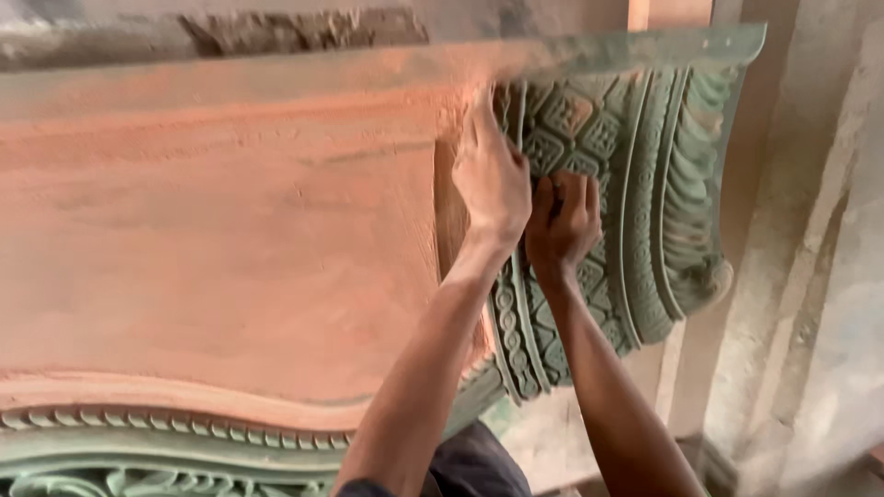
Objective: The person sands the edges and flat surfaces of a large, ornate furniture piece using a sanding block. They move around the piece to reach different areas, focusing on smoothing the reddish-brown surface and the green carved details.
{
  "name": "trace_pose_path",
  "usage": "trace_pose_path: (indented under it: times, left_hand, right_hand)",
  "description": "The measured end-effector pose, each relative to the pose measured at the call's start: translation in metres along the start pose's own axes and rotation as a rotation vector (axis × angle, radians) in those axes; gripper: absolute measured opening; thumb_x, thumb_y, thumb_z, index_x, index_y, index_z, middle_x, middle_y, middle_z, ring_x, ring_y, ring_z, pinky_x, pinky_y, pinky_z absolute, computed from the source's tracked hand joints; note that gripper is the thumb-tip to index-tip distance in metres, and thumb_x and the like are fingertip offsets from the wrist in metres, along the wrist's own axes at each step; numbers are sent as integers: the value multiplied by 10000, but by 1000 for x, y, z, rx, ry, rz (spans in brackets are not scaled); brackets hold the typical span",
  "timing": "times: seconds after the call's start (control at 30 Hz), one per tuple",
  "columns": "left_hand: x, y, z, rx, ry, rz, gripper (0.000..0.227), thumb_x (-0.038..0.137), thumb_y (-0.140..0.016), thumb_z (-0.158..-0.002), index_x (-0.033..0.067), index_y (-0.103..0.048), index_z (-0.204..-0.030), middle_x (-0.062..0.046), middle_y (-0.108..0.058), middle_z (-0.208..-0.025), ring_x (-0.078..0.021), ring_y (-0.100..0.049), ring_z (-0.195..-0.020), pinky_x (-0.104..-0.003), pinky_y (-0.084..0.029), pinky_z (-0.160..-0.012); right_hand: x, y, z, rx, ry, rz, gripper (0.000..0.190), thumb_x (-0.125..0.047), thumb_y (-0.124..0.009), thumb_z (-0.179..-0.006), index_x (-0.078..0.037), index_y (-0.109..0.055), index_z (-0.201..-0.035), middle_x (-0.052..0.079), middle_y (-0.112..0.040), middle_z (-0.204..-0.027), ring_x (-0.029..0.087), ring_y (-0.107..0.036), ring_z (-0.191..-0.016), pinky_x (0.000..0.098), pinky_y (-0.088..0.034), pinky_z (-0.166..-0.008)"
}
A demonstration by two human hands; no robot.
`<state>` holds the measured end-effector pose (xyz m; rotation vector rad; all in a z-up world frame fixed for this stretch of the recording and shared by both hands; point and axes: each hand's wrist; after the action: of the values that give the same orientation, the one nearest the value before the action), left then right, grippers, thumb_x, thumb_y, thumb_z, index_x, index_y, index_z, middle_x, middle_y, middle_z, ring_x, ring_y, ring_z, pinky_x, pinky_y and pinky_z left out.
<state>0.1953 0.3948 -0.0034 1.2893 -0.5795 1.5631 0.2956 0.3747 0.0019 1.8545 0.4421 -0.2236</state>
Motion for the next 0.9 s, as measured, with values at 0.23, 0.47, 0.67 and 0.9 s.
trace_pose_path:
  times: [0.23,0.47,0.67,0.9]
  left_hand:
    - [4,18,43,136,-230,0,762,-145,-500,-904,79,-310,-1607,-200,-491,-1567,-412,-619,-1312,-438,-573,-1021]
    - [-3,13,41,109,-8,4,661,-62,-555,-907,34,-402,-1542,-234,-591,-1428,-401,-630,-1209,-451,-521,-998]
    - [-25,49,134,186,325,679,329,28,-489,-1043,-6,-576,-1359,-110,-709,-1207,-152,-672,-1085,-283,-535,-951]
    - [-26,-1,144,392,460,1294,138,90,-530,-1054,-3,-590,-1136,-67,-685,-1000,-130,-639,-895,-278,-539,-787]
  right_hand:
    - [-1,1,0,9,22,23,128,-183,-660,-1057,-82,-614,-993,114,-589,-939,333,-585,-745,471,-461,-621]
    - [10,1,5,-29,17,-28,127,-194,-628,-1084,-69,-614,-1063,107,-595,-991,318,-606,-805,451,-477,-668]
    - [23,7,10,-168,22,-232,173,-222,-603,-1103,-61,-649,-1143,87,-563,-1004,234,-535,-802,409,-422,-645]
    - [-5,72,5,-970,-44,-841,404,-179,-521,-1072,-35,-560,-1447,93,-641,-1318,132,-579,-1158,299,-491,-973]
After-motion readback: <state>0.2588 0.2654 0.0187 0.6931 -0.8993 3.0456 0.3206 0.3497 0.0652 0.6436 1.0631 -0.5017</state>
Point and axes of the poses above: each hand's wrist, its own z-axis away from the middle knuckle, its own y-axis out of the back of the hand, x = y × z
